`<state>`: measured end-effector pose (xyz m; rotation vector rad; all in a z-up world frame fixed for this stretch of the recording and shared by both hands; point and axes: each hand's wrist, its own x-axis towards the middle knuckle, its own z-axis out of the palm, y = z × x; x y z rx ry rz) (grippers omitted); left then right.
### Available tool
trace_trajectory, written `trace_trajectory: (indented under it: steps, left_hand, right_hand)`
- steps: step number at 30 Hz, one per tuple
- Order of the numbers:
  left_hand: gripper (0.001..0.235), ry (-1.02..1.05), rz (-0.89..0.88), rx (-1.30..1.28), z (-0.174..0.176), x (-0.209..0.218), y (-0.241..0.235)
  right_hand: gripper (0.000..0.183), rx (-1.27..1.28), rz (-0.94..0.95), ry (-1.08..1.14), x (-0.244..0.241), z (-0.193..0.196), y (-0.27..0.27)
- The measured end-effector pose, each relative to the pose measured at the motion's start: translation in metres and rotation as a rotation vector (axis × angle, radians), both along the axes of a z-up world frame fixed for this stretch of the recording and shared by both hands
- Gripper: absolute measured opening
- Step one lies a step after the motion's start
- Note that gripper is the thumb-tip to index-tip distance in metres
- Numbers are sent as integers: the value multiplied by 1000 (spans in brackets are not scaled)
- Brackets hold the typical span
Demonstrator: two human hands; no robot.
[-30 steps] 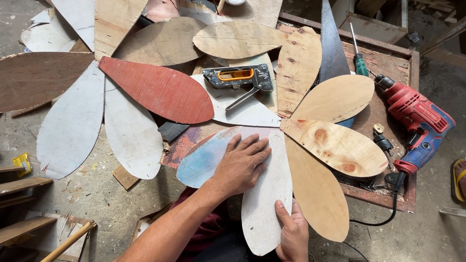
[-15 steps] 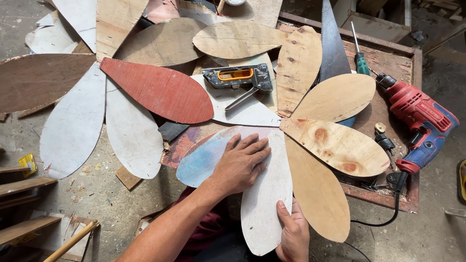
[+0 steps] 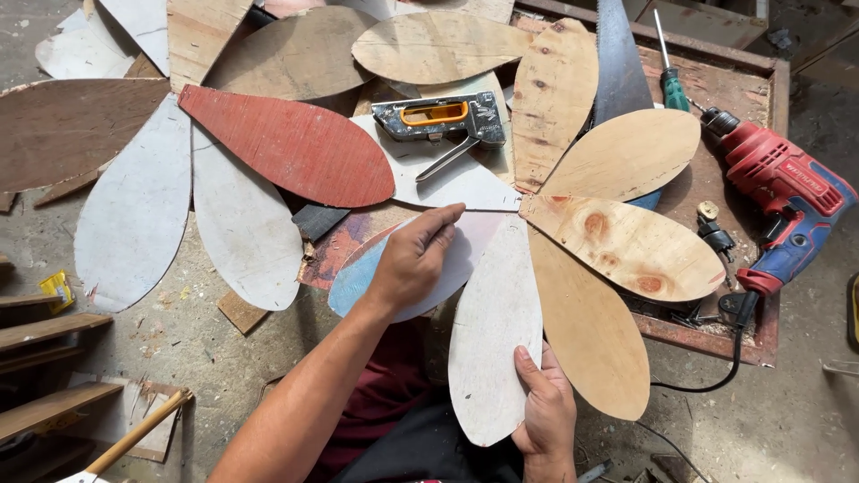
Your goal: Assembling wooden petals into a flower shape using a staple gun and cutting wood with a hand saw.
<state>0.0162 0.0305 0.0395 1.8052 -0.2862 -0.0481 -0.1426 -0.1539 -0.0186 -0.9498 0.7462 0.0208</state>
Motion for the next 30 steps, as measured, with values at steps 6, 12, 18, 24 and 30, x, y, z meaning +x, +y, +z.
trace_trajectory:
  steps: [6, 12, 18, 24, 30]
  left_hand:
    - [35, -9, -4, 8, 0, 3, 3]
    - [33, -6, 3, 24, -2, 4, 5]
    - [32, -14, 4, 47, -2, 4, 4]
    - [33, -45, -5, 75, -1, 3, 2]
    - [33, -49, 1, 76, -3, 3, 2]
  right_hand:
    - [49, -58, -42, 19, -1, -3, 5]
    - [48, -31, -46, -25, -2, -7, 8]
    - [50, -24, -58, -16, -1, -11, 6]
    - [49, -17, -70, -2, 1, -9, 12]
    - [48, -40, -83, 1, -1, -3, 13]
